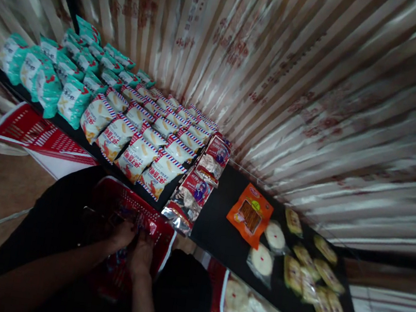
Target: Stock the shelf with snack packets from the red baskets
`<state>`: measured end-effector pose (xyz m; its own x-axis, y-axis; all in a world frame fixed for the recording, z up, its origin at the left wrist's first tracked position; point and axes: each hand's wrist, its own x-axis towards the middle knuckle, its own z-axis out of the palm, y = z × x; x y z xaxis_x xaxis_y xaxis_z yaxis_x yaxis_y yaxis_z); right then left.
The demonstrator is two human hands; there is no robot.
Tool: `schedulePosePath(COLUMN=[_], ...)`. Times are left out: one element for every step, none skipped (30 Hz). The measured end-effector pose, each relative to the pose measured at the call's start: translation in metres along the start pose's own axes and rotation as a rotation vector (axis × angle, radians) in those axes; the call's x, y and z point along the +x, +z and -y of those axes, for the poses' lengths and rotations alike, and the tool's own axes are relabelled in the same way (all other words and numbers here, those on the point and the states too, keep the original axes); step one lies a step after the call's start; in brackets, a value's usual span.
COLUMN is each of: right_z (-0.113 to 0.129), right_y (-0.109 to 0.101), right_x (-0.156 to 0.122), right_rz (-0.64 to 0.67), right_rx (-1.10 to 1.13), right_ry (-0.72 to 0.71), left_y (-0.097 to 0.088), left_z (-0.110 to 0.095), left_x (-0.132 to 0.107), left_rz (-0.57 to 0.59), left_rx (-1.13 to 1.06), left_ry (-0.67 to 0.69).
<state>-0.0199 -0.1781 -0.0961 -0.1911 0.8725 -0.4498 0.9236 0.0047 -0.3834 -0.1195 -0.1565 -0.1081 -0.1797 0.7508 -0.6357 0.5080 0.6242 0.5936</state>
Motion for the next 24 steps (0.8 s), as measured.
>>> schedulePosePath(right_z=[-0.001,-0.002,-0.003,-0.003,-0.003,-0.002,-0.001,0.000,0.002,0.003,0.005,0.006,0.008,0.009,0.010,0.010,0.011,0.012,0.012,0.013,0.014,0.015,0.017,0.018], right_y=[-0.001,-0.004,-0.006,-0.009,-0.013,-0.016,-0.020,-0.023,-0.026,-0.029,-0.032,-0.035,-0.038,-0.041,-0.045,-0.049,-0.054,-0.059,-0.065,-0.072,-0.079,-0.086,-0.093,-0.100], right_x=[0.001,0.001,0.001,0.001,0.000,-0.002,-0.004,-0.007,-0.010,-0.014,-0.018,-0.022,-0.026,-0.030,-0.034,-0.038,-0.042,-0.045,-0.049,-0.052,-0.056,-0.059,-0.062,-0.065], right_rz=[-0.019,-0.040,-0.061,-0.080,-0.101,-0.125,-0.150,-0.175,-0.191,-0.197,-0.196,-0.192,-0.194,-0.205,-0.228,-0.257,-0.284,-0.306,-0.323,-0.333,-0.339,-0.343,-0.348,-0.352], right_rx=[0.009,0.020,0.035,0.053,0.079,0.112,0.155,0.206,0.271,0.346,0.425,0.503,0.575,0.636,0.688,0.736,0.783,0.828,0.872,0.914,0.953,0.989,1.025,1.062], right_ry=[-0.002,-0.007,-0.015,-0.023,-0.035,-0.048,-0.060,-0.072,-0.086,-0.102,-0.114,-0.123,-0.129,-0.128,-0.117,-0.101,-0.084,-0.064,-0.046,-0.034,-0.027,-0.023,-0.022,-0.025], left_y=[-0.001,-0.003,-0.006,-0.009,-0.012,-0.014,-0.017,-0.020,-0.023,-0.026,-0.029,-0.033,-0.037,-0.041,-0.046,-0.050,-0.054,-0.058,-0.061,-0.064,-0.066,-0.067,-0.067,-0.067], left_z=[-0.003,-0.006,-0.008,-0.011,-0.014,-0.016,-0.018,-0.020,-0.022,-0.024,-0.026,-0.028,-0.030,-0.031,-0.032,-0.032,-0.031,-0.030,-0.028,-0.026,-0.024,-0.021,-0.020,-0.018], left_x=[-0.003,-0.006,-0.011,-0.016,-0.022,-0.028,-0.035,-0.041,-0.048,-0.055,-0.061,-0.068,-0.074,-0.080,-0.085,-0.090,-0.094,-0.097,-0.099,-0.101,-0.102,-0.104,-0.105,-0.106], left_rz=[-0.006,-0.015,-0.023,-0.029,-0.034,-0.037,-0.041,-0.046,-0.053,-0.058,-0.063,-0.064,-0.065,-0.066,-0.070,-0.083,-0.110,-0.151,-0.199,-0.242,-0.270,-0.276,-0.251,-0.198], left_rx=[0.013,0.021,0.026,0.028,0.026,0.020,0.011,0.000,-0.012,-0.025,-0.036,-0.054,-0.085,-0.131,-0.189,-0.256,-0.322,-0.376,-0.407,-0.418,-0.414,-0.397,-0.376,-0.356], left_ry=[0.010,0.025,0.044,0.066,0.089,0.114,0.137,0.159,0.181,0.205,0.232,0.265,0.305,0.346,0.385,0.424,0.462,0.497,0.525,0.544,0.552,0.543,0.528,0.516])
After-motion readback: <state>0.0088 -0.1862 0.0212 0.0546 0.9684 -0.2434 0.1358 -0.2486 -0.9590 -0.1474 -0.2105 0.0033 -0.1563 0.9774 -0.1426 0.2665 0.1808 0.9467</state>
